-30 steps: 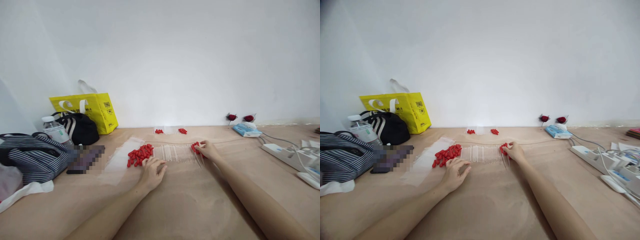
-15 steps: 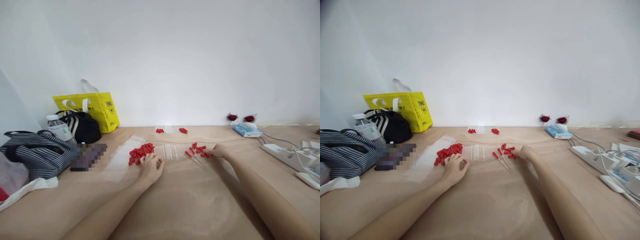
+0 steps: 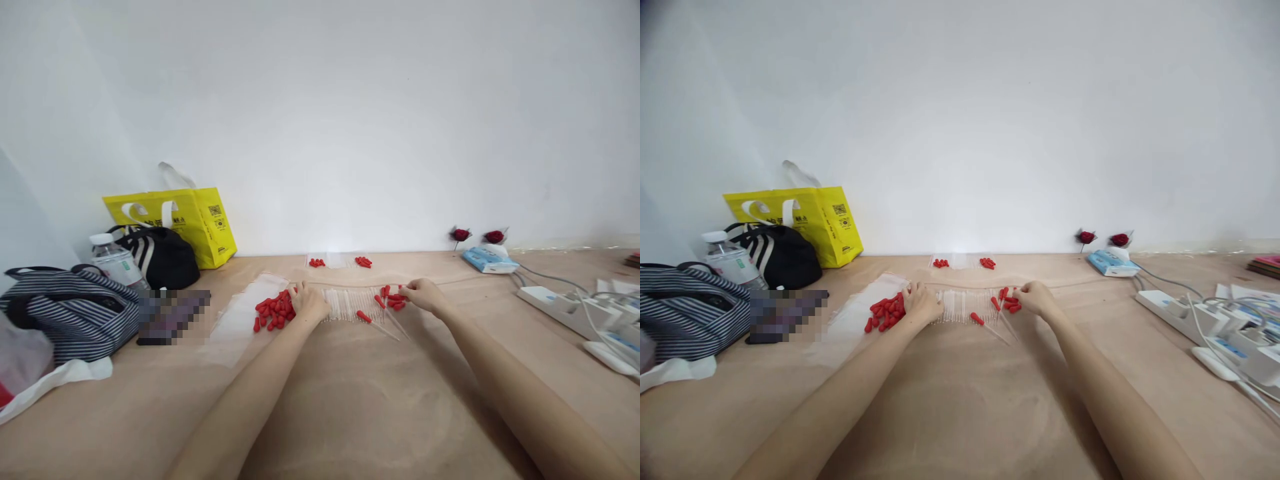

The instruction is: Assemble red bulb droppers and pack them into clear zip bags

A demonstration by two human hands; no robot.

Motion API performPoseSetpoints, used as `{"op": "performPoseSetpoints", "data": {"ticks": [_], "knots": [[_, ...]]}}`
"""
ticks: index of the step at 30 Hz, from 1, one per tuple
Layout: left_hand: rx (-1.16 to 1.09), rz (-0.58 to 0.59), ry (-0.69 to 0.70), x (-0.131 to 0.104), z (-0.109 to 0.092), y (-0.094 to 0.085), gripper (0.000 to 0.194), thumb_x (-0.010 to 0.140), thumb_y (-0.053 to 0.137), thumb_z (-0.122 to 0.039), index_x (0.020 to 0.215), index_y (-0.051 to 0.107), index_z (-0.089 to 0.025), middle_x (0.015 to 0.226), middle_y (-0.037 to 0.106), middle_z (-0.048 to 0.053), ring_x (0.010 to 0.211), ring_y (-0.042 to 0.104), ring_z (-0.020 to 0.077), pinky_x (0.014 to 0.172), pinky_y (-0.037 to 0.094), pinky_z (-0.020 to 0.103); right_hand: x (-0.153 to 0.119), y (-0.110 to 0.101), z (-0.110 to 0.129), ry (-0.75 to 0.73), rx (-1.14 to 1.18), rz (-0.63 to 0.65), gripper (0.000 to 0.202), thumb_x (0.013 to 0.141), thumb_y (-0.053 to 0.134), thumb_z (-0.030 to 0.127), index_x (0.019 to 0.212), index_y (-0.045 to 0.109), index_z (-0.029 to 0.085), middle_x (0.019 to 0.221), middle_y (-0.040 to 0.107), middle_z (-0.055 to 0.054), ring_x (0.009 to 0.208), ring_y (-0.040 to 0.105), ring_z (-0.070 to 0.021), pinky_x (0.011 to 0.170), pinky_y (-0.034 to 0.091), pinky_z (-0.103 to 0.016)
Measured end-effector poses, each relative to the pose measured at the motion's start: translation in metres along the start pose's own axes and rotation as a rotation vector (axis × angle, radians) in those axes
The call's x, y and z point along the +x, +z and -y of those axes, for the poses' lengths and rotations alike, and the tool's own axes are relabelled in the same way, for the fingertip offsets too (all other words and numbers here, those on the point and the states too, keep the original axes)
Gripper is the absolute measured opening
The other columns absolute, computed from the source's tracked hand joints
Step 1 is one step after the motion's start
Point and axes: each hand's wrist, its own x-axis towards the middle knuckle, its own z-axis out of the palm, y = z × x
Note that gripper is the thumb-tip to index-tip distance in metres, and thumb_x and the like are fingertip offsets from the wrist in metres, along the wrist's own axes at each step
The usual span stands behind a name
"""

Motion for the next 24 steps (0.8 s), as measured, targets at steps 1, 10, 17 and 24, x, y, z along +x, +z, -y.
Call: {"op": "performPoseSetpoints", "data": {"ticks": [1,10,17,24], "knots": [[0.015,0.009,-0.003,0.002,-0.001,0.0,0.032,0.067,0.05,-0.031,0.088,0.066,-0.013,0.104,0.056,0.017,0.102,0.038,0.0316,0.084,0.023,0.042,-0.006,0.005,0.006,-0.059,0.03,0.004,0.019,0.071,0.049,0.029,0.059,0.058,0.016,0.054,0.059,-0.002,0.054,0.054,-0.0131,0.048,0.034,-0.021],[0.075,0.062,0.003,0.012,-0.013,0.002,0.026,0.063,0.056,-0.02,0.086,0.066,-0.014,0.1,0.059,0.017,0.096,0.044,0.031,0.079,0.024,0.04,-0.077,0.049,0.028,-0.7,-0.246,-0.03,0.006,0.07,0.049,0.019,0.064,0.051,0.017,0.067,0.057,-0.003,0.072,0.05,-0.0174,0.071,0.034,-0.03],[0.006,-0.048,0.153,-0.008,-0.001,-0.013,0.018,0.073,0.048,-0.018,0.078,0.064,-0.011,0.093,0.058,0.019,0.094,0.045,0.0331,0.076,0.026,0.042,-0.074,0.049,0.026,-0.607,-0.459,-0.133,0.01,0.071,0.049,0.026,0.065,0.051,0.018,0.079,0.061,-0.009,0.085,0.049,-0.0235,0.078,0.029,-0.035],[-0.074,-0.088,0.443,-0.063,0.034,-0.013,0.021,0.085,0.037,-0.016,0.08,0.057,-0.017,0.08,0.061,0.007,0.08,0.051,0.0221,0.079,0.027,0.037,-0.069,0.057,0.029,-0.483,-0.506,-0.057,0.027,0.069,0.048,0.021,0.095,0.049,0.013,0.088,0.061,-0.013,0.089,0.051,-0.0254,0.077,0.03,-0.034]]}}
